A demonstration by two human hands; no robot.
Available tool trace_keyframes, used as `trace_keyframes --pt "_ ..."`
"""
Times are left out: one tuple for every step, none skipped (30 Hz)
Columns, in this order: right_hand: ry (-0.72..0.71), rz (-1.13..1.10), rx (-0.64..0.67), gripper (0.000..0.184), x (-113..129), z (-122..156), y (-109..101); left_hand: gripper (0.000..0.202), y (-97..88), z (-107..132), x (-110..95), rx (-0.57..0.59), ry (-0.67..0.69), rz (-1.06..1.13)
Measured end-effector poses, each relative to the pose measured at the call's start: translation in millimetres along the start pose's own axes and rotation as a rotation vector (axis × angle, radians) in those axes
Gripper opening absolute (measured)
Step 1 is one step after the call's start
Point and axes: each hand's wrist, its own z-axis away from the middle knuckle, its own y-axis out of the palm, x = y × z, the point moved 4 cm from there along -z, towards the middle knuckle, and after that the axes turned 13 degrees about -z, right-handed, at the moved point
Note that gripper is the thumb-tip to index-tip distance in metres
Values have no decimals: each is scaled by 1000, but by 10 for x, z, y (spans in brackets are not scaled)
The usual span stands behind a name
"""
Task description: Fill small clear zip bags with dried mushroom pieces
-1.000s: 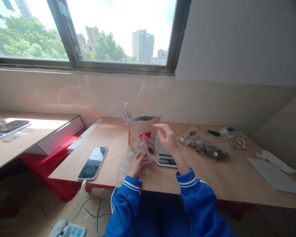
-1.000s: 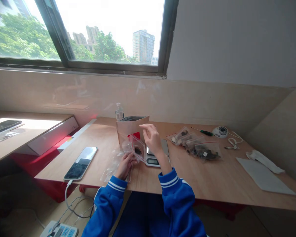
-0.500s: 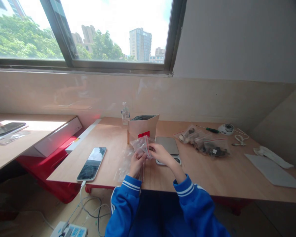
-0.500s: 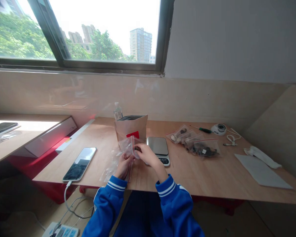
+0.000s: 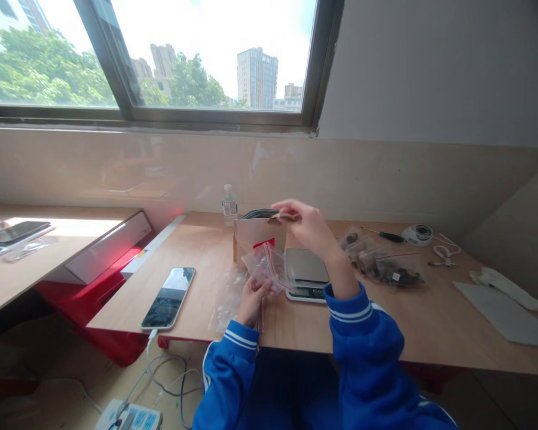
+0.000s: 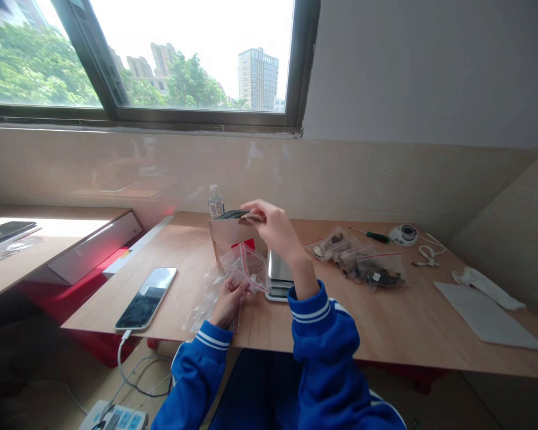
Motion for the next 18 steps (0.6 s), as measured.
trace_keyframes --pt "-59 7 -93 24 54 -142 -29 40 -2 -1 4 3 -4 -3" --pt "-114 9 -186 26 69 -264 -45 40 -4 -2 6 5 -6 -5" --pt "-149 16 -251 25 44 -362 -39 40 -6 -3 9 6 -7 -7" --pt "-157 30 -253 23 -19 -439 -1 40 -9 -5 11 7 -7 -8" --pt "-140 48 -198 19 -109 -493 60 39 -11 -6 13 8 -7 -8" --pt "-105 66 -104 15 -216 -521 134 39 -12 -8 15 10 -6 -8" --pt "-60 78 -2 13 -325 -522 206 38 -13 -10 17 11 -5 -7" --pt "-19 77 76 14 -422 -504 260 38 -13 -12 20 13 -5 -7" --pt "8 64 115 18 -497 -476 290 39 -12 -13 23 16 -5 -6" --pt "21 43 107 26 -545 -447 293 39 -12 -15 26 18 -6 -6" --pt "20 26 64 35 -566 -420 273 40 -12 -16 30 20 -7 -5" --pt "4 20 6 42 -561 -394 240 41 -13 -16 32 21 -8 -5" --pt "-20 23 -52 46 -534 -364 203 41 -14 -17 34 23 -9 -5" --pt "-51 32 -109 46 -491 -324 165 41 -15 -17 34 23 -9 -4" --pt "-78 40 -157 41 -440 -269 133 41 -16 -16 31 23 -9 -3" --pt "-95 41 -187 34 -390 -194 114 40 -16 -15 27 22 -9 -2" --pt "-89 35 -187 29 -352 -97 114 39 -14 -14 19 19 -8 0" --pt "-59 25 -163 28 -333 20 134 39 -10 -12 10 17 -8 1"
